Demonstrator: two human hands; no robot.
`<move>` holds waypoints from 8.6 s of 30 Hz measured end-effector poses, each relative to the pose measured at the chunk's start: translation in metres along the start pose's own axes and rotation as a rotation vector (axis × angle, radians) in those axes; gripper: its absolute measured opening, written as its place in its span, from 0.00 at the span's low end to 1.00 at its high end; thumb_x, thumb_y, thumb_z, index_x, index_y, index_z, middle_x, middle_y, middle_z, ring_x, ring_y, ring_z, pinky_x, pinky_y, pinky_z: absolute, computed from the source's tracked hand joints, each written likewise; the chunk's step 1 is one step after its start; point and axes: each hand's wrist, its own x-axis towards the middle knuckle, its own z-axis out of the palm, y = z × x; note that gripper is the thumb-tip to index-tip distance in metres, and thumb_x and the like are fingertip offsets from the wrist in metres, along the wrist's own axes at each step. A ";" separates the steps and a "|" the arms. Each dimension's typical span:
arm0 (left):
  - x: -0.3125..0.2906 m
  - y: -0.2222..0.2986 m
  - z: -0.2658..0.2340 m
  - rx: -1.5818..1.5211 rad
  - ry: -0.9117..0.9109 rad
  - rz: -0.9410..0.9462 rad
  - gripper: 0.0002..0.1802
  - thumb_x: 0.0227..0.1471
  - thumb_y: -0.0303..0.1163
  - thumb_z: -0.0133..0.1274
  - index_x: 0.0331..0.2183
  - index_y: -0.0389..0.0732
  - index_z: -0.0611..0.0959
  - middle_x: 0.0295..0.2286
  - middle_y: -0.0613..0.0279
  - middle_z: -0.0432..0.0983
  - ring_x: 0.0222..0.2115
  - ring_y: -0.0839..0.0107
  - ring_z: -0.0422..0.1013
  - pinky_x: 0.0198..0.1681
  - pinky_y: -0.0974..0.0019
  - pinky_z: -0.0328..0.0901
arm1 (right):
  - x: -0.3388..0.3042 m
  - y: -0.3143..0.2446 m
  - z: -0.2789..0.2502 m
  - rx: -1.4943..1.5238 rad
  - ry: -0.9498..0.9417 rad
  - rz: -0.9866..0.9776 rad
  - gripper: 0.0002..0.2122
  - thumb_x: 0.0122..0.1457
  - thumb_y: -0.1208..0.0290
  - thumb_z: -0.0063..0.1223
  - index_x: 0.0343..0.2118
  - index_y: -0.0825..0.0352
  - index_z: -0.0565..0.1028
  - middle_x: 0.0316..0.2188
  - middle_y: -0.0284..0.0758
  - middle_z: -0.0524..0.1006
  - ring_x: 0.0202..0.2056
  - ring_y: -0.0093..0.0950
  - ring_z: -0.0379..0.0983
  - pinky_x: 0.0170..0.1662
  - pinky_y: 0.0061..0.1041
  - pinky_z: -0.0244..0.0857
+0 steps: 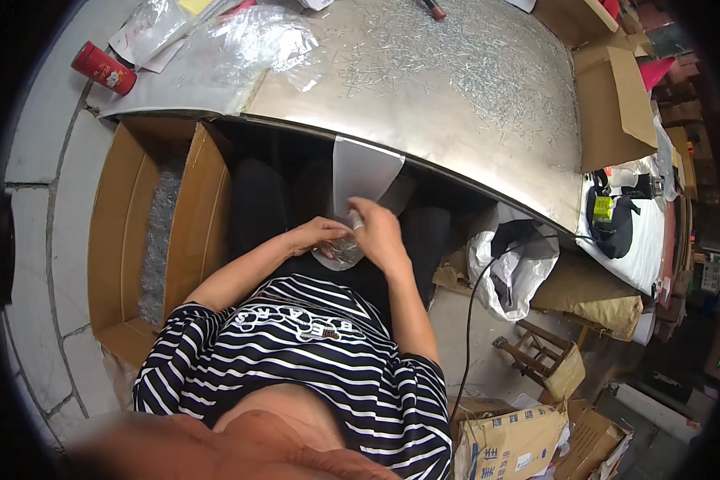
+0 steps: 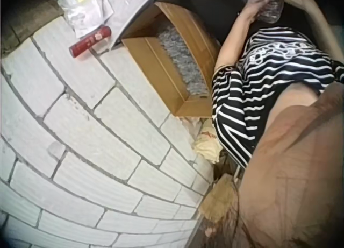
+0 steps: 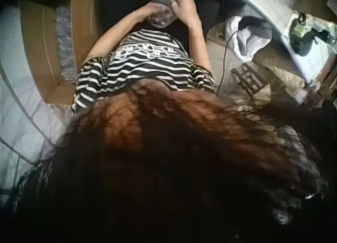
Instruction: Sorting small metal components into plastic bags and placing them into a shipping box.
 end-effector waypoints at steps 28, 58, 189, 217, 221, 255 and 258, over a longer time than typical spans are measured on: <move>-0.058 0.176 -0.025 0.497 0.610 0.907 0.11 0.54 0.27 0.55 0.40 0.34 0.81 0.36 0.60 0.80 0.37 0.75 0.74 0.42 0.72 0.67 | 0.074 -0.005 -0.113 0.032 0.321 -0.072 0.05 0.53 0.75 0.56 0.26 0.72 0.78 0.21 0.32 0.76 0.25 0.20 0.71 0.30 0.21 0.64; -0.006 0.145 -0.069 1.625 0.962 1.013 0.21 0.57 0.29 0.49 0.52 0.37 0.73 0.54 0.56 0.68 0.58 0.58 0.61 0.62 0.54 0.48 | 0.095 0.235 -0.380 -1.035 1.003 0.566 0.08 0.48 0.80 0.48 0.32 0.64 0.73 0.26 0.43 0.77 0.29 0.42 0.77 0.32 0.41 0.71; -0.012 0.000 0.010 -0.118 -0.027 0.120 0.31 0.38 0.17 0.61 0.48 0.31 0.75 0.41 0.58 0.78 0.39 0.71 0.76 0.42 0.69 0.72 | -0.013 0.017 -0.010 0.143 0.055 -0.007 0.14 0.54 0.77 0.50 0.45 0.71 0.75 0.40 0.48 0.78 0.43 0.42 0.75 0.47 0.32 0.68; -0.008 0.046 0.029 0.081 0.050 0.104 0.19 0.57 0.34 0.50 0.45 0.30 0.77 0.42 0.47 0.78 0.40 0.63 0.77 0.40 0.68 0.72 | -0.001 0.219 -0.311 -0.885 1.263 0.124 0.11 0.44 0.84 0.43 0.31 0.68 0.74 0.28 0.47 0.74 0.34 0.48 0.71 0.38 0.42 0.64; -0.015 0.043 0.023 0.083 0.082 0.117 0.18 0.57 0.34 0.51 0.45 0.31 0.78 0.41 0.48 0.78 0.40 0.65 0.77 0.40 0.69 0.71 | 0.007 0.292 -0.339 -0.947 1.217 0.083 0.06 0.44 0.84 0.45 0.25 0.69 0.73 0.23 0.42 0.73 0.32 0.44 0.71 0.36 0.40 0.63; -0.030 0.176 -0.055 1.054 1.047 1.048 0.05 0.54 0.27 0.51 0.28 0.35 0.77 0.26 0.53 0.74 0.29 0.56 0.70 0.35 0.62 0.63 | 0.083 -0.019 -0.082 -0.396 0.469 -0.175 0.15 0.55 0.76 0.53 0.47 0.70 0.73 0.52 0.44 0.71 0.54 0.43 0.65 0.58 0.35 0.58; -0.031 0.165 -0.008 0.870 0.479 0.934 0.09 0.57 0.30 0.51 0.31 0.32 0.77 0.25 0.52 0.74 0.27 0.62 0.72 0.32 0.68 0.65 | 0.063 -0.045 -0.062 0.125 0.147 -0.070 0.14 0.55 0.73 0.58 0.44 0.71 0.75 0.38 0.38 0.79 0.41 0.26 0.75 0.46 0.24 0.66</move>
